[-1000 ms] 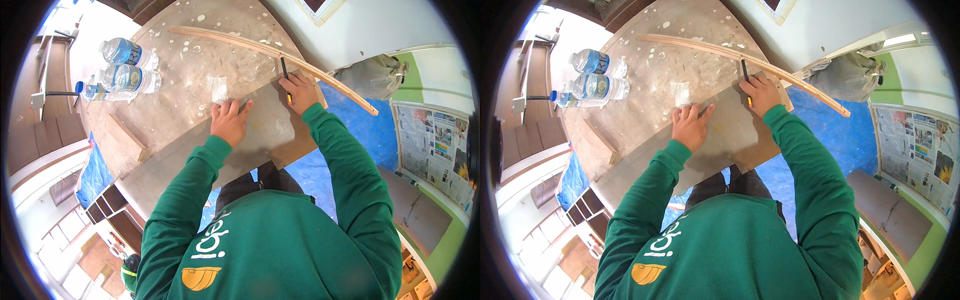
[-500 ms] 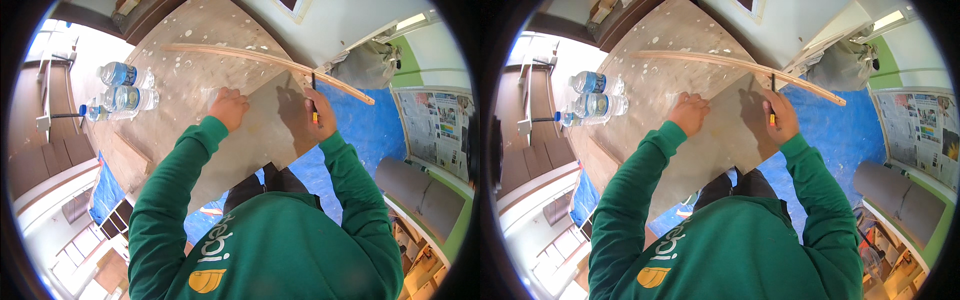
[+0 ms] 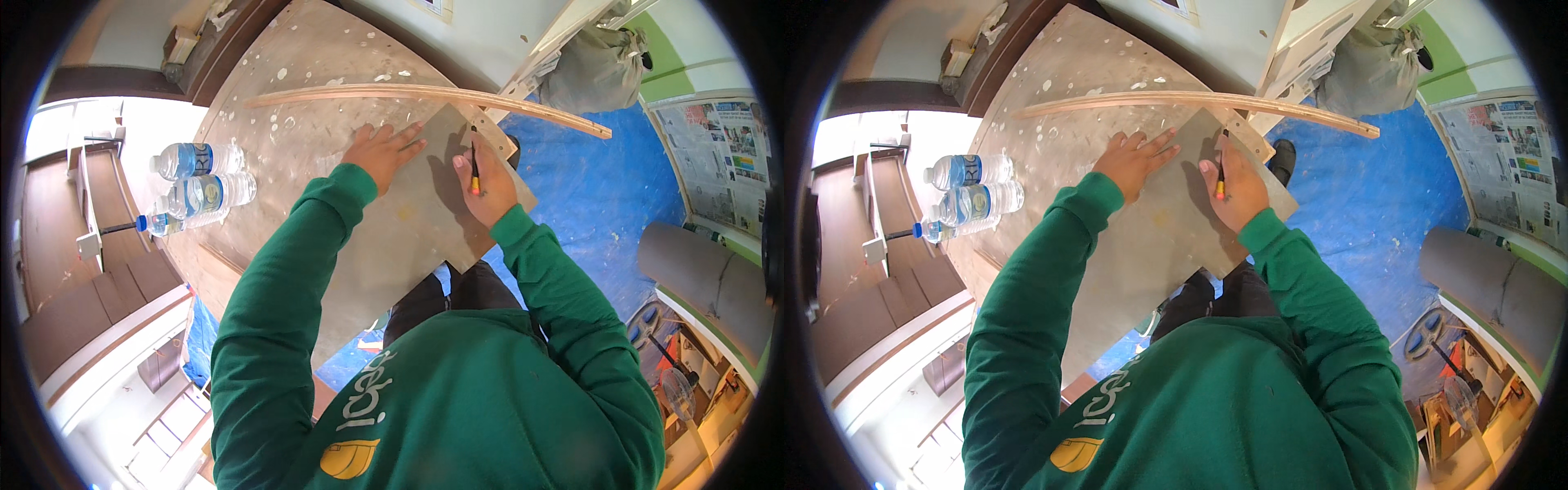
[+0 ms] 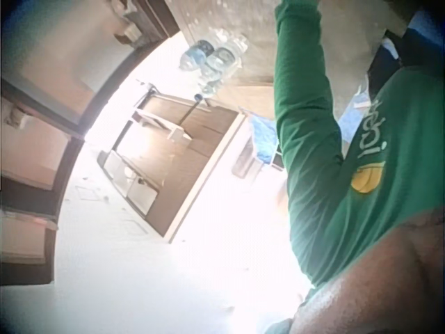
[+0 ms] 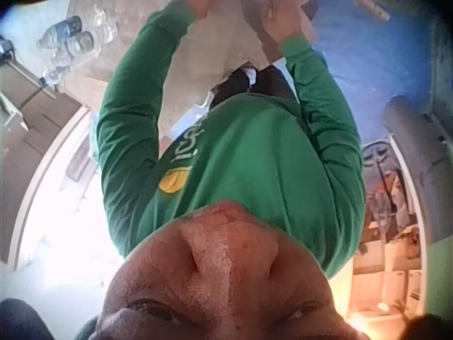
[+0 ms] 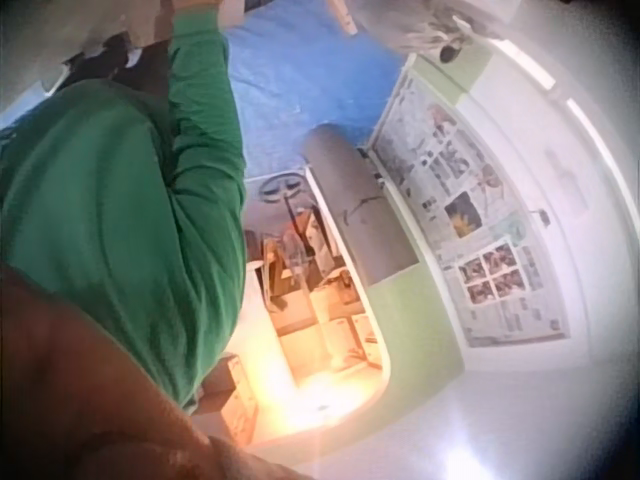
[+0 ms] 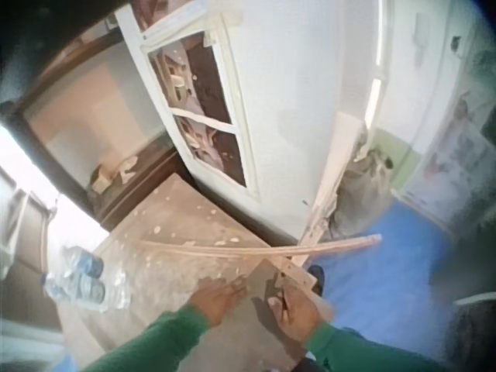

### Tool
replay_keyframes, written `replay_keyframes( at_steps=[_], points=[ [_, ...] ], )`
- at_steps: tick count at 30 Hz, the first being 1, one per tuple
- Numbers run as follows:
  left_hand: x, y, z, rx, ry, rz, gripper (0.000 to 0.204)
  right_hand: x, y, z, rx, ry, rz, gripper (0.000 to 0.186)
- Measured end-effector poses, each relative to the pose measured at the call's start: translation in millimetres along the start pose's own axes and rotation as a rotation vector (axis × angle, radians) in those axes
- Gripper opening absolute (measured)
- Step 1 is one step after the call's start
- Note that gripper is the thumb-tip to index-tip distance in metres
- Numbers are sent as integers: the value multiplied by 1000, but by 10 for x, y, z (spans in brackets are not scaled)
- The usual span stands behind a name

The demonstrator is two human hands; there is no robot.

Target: The person sits on the floor and uses shears to cut a strip from a large roll of laminate sheet. After cutting, they place the sheet on a table and use a pencil to mark lines on it.

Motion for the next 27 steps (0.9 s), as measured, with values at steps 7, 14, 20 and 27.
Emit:
replay_keyframes(
  at_steps=[7,14,20,27],
  points=[
    [95,128,-21,44,-11,-70,96,253,164,5,59,-30,-19,58],
    [60,130,-50,72,-73,-72,92,372,222,131,143,-30,-53,59],
    [67,129,-61,88,-64,-59,90,398,229,124,144,-21,-44,60],
    [53,145,-70,108,13,-80,93,454,188,-21,64,-66,-68,56]
  ],
)
Point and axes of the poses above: each hand's wrist, its own y-axis towards the middle knuckle, its own x-axis out of the palm, z = x × y, the point moved 10 cm from there along y, towards the middle knuckle, and after that the axes turned 11 degrees about -z, right-handed, at the moved point
